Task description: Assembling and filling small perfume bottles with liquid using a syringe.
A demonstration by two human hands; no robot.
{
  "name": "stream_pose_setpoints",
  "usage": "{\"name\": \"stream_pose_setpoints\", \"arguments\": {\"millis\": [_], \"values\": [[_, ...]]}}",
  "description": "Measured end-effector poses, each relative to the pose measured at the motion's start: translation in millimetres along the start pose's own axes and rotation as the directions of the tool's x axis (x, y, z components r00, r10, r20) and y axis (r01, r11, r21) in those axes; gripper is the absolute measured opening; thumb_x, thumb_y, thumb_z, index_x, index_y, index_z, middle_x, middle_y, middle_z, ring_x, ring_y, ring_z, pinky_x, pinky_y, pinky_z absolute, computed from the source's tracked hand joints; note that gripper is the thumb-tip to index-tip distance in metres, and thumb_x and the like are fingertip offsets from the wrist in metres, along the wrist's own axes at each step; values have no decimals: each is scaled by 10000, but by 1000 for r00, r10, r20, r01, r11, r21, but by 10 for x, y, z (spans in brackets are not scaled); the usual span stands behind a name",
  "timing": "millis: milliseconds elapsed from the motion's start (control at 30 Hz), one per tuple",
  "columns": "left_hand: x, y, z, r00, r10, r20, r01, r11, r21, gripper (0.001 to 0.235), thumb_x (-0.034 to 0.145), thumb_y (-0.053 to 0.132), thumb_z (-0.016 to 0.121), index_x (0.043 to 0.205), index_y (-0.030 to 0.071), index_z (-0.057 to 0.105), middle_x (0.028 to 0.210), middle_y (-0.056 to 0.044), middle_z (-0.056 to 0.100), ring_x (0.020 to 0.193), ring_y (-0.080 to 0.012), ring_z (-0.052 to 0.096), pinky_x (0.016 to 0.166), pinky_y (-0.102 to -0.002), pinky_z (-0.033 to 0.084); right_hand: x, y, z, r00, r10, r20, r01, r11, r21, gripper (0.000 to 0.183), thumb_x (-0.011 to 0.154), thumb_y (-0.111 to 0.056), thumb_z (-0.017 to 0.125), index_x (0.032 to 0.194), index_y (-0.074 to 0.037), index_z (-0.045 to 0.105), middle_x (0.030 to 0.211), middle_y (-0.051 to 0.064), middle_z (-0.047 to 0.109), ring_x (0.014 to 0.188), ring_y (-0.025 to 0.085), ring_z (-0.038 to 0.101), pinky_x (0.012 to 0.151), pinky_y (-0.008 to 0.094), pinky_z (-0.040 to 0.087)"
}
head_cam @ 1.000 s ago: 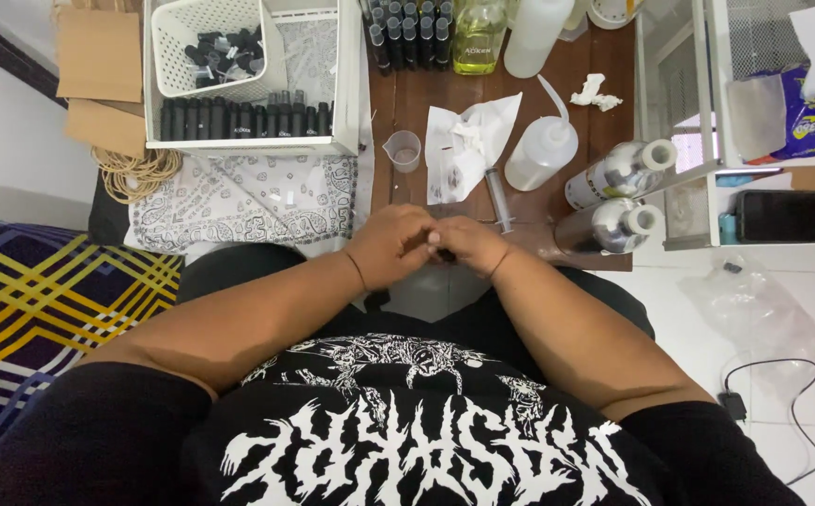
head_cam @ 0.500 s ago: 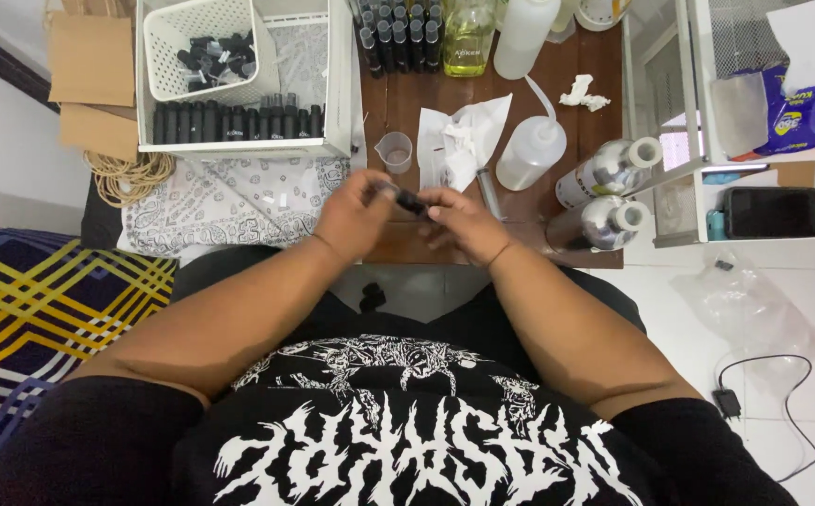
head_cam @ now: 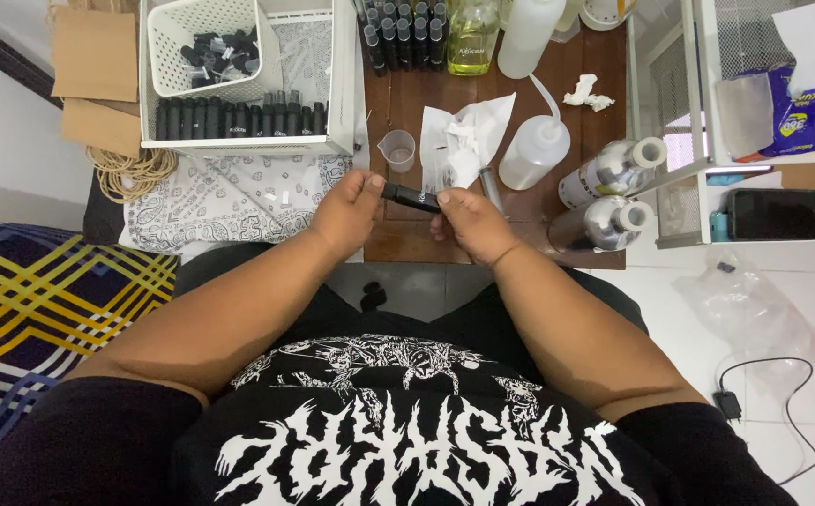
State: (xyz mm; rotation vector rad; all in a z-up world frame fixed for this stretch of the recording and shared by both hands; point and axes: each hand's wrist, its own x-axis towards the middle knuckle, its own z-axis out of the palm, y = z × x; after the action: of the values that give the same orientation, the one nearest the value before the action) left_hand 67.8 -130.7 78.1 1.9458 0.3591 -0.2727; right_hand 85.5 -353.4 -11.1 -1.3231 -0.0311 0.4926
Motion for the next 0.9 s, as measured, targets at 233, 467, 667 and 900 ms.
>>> {"name": "stream_pose_setpoints", "arguments": {"millis": [233, 467, 667, 900], "values": [[27, 186, -47, 998, 17, 53, -29, 972, 232, 308, 1069, 415, 513, 1177, 193, 697, 816, -12, 721, 848, -195, 716, 762, -356, 541, 123, -64, -19, 982, 168, -85, -160, 983, 87, 389, 1077, -424, 558, 1195, -79, 695, 951, 188, 724, 841, 250, 737, 719, 398, 657], [227, 1248, -314, 980, 174, 97, -199, 853, 482, 184, 1009, 312, 650, 1158, 210, 685, 1041, -81, 736, 945, -289, 681, 809, -434, 512, 172, -180, 114, 897, 440, -43, -439, 898, 18, 406, 1002, -425, 419, 1102, -86, 619, 832, 96, 608, 667, 208, 587, 560, 320, 509], [1103, 1215, -368, 973, 233, 3, -204, 847, 491, 204, 958, 353, 695, 1106, 219, 652, 950, 9, 668, 814, -202, 617, 680, -389, 465, 82, -249, 144, 845, 493, 209, -104, 535, -839, 466, 939, -537, 539, 1183, -193, 735, 1244, 38, 737, 1144, 214, 668, 981, 346, 477], [1923, 943, -78, 962, 272, 26, -237, 780, 579, 343, 923, 378, 717, 1205, 190, 664, 1061, -24, 700, 957, -296, 664, 799, -459, 518, 103, -308, 191, 785, 547, 293, -38, 513, -857, 419, 919, -533, 546, 1165, -234, 706, 1164, -15, 745, 1080, 181, 669, 925, 345, 470]]}}
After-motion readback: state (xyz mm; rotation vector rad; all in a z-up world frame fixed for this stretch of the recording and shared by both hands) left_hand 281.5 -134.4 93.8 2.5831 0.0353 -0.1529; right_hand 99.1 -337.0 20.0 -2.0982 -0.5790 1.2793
